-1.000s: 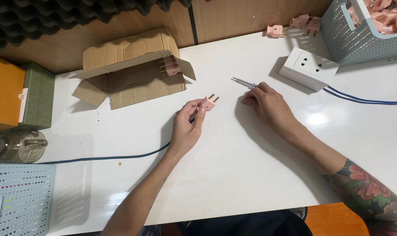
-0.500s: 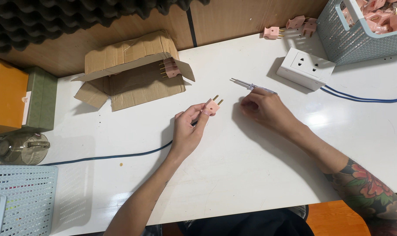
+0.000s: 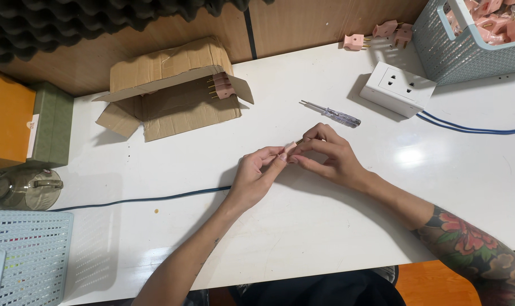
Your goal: The person assembles a pink electrical plug by inserting a wire into the housing and using a screwdriver to secure the internal components and the outer casing.
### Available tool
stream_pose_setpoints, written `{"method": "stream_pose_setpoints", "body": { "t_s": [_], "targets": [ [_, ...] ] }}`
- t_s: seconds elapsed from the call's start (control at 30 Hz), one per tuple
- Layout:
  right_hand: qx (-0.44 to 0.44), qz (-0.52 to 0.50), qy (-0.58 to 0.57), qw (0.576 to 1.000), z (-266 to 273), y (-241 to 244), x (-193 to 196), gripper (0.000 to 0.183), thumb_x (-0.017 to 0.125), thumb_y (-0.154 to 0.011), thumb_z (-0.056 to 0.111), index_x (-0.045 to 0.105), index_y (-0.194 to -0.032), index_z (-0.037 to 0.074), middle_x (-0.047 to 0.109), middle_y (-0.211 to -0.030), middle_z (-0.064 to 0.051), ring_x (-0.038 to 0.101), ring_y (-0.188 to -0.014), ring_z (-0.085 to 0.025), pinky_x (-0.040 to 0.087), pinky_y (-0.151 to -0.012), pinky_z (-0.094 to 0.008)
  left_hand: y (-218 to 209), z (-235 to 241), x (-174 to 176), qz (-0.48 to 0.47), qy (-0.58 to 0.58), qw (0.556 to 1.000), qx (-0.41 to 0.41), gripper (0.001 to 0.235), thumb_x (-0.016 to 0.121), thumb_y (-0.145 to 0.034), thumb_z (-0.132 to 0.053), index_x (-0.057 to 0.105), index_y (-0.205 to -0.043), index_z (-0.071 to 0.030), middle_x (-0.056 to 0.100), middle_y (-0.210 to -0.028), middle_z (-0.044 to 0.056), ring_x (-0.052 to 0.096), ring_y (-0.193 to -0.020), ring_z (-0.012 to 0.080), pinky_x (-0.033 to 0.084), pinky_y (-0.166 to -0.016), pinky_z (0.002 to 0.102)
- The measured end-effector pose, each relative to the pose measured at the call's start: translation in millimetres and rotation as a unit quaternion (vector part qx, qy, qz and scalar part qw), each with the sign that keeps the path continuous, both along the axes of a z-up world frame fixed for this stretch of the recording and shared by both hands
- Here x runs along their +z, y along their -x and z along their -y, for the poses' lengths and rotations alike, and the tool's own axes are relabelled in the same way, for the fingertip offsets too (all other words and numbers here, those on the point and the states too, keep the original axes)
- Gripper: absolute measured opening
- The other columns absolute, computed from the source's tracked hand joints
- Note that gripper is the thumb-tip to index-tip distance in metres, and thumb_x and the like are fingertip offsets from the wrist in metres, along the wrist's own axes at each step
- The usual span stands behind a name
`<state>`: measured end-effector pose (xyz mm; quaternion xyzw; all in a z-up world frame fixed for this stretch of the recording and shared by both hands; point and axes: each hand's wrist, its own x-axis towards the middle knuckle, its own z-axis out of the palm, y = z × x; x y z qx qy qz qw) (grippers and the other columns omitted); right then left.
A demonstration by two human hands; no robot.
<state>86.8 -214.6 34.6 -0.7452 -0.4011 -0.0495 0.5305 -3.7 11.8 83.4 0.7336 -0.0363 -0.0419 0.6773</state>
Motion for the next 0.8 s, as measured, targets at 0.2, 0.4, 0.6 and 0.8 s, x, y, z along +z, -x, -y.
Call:
{"method": "stream_pose_setpoints", "body": {
  "t_s": [0.2, 0.4, 0.6, 0.8],
  "targets": [
    [-0.031, 0.162, 0.036, 0.986, 1.0, -7.5, -5.7, 0.01, 0.092, -0.099, 0.019, 0.087, -0.106, 0.015, 0.063, -0.097, -0.003, 0.06, -0.082, -0.021, 0.053, -0.088, -0.041, 2.5, 0.1, -12.7, 0.035, -0.061, 0.997, 0.017, 0.041, 0.065, -0.118, -0.033, 0.08, -0.137, 0.0, 0.092, -0.114, 0.012, 0.075, -0.118, 0.0105, 0.044, -0.12, 0.04],
    [-0.061, 0.224, 0.067, 0.97, 1.0, -6.6, -7.8, 0.013, 0.091, -0.099, 0.017, 0.086, -0.111, 0.015, 0.064, -0.098, -0.003, 0.058, -0.083, -0.022, 0.052, -0.091, -0.043, 7.9, 2.0, -1.3, 0.062, -0.159, 0.984, 0.047, 0.046, 0.063, -0.118, -0.044, 0.079, -0.138, -0.006, 0.092, -0.116, 0.013, 0.075, -0.122, 0.0173, 0.03, -0.121, 0.044],
    [-0.08, 0.258, 0.106, 0.957, -1.2, -3.3, -5.4, 0.013, 0.09, -0.101, 0.02, 0.083, -0.112, 0.017, 0.065, -0.101, -0.002, 0.06, -0.082, -0.021, 0.052, -0.091, -0.043, 4.9, -1.2, -32.6, 0.13, -0.248, 0.956, 0.092, 0.036, 0.068, -0.117, -0.04, 0.08, -0.131, -0.009, 0.092, -0.112, 0.01, 0.075, -0.12, 0.0162, 0.035, -0.114, 0.042],
    [-0.088, 0.288, 0.13, 0.945, -1.0, -3.6, -7.5, 0.015, 0.089, -0.102, 0.025, 0.081, -0.111, 0.017, 0.065, -0.102, -0.001, 0.062, -0.084, -0.022, 0.051, -0.091, -0.044, 4.6, -0.9, -32.7, 0.147, -0.272, 0.946, 0.101, 0.038, 0.068, -0.117, -0.042, 0.082, -0.129, -0.008, 0.091, -0.112, 0.009, 0.076, -0.118, 0.018, 0.039, -0.112, 0.043]
  ]
}}
